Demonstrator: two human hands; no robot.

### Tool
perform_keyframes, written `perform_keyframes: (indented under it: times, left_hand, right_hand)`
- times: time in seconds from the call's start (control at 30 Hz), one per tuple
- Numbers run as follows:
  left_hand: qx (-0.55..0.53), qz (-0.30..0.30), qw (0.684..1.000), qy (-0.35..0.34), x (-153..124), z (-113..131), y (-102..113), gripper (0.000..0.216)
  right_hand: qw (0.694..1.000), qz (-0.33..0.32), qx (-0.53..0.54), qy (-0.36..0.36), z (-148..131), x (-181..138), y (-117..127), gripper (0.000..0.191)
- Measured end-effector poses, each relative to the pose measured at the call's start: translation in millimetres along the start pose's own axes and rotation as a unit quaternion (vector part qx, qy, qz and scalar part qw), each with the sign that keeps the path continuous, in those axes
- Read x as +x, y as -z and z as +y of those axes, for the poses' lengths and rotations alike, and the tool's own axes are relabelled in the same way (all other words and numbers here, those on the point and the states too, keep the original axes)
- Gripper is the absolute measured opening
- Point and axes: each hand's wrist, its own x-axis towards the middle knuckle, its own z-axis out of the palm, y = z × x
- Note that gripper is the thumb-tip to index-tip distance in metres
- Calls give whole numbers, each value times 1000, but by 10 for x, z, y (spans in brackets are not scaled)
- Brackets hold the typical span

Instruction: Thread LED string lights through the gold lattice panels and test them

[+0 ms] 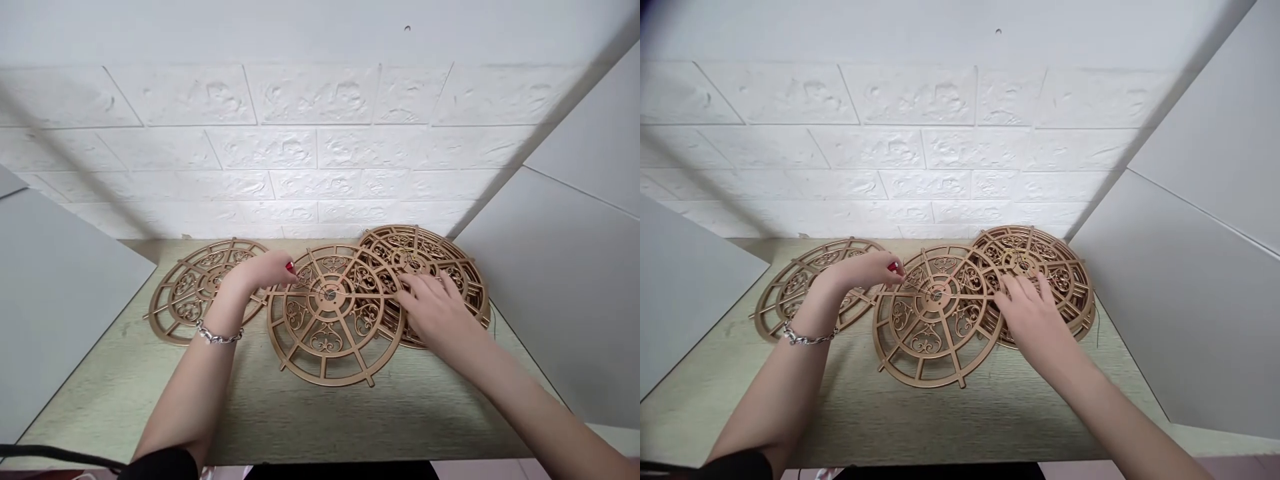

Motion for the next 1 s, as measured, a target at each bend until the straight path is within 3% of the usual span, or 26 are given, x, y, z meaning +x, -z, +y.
perform_keyframes:
  times: [0.13,0.23,0.37,0.47,0.73,1.0]
  left_hand:
    - [-14,-44,999,-21,169,-79,-54,31]
    - [-24,-20,999,-39,252,-73,-96,31]
    - [-50,9,997,-61,310,-32,-148,36]
    - [-66,16,995,-67,350,-1,-192,33]
    - [-138,31,987,-77,444,84,-299,28]
    - [-191,29,978,-81,497,112,-376,18]
  right_hand:
    - [995,-32,21,-88,43,30,349,21]
    - [992,1,55,-113,-21,285,696,20]
    - [982,-28,141,-119,-189,683,933,19]
    - [972,-91,182,-121,-312,894,842,17]
    - [926,-307,209,-66,-496,1239,230,26]
    - [917,-316,235,-67,-514,1312,98,25]
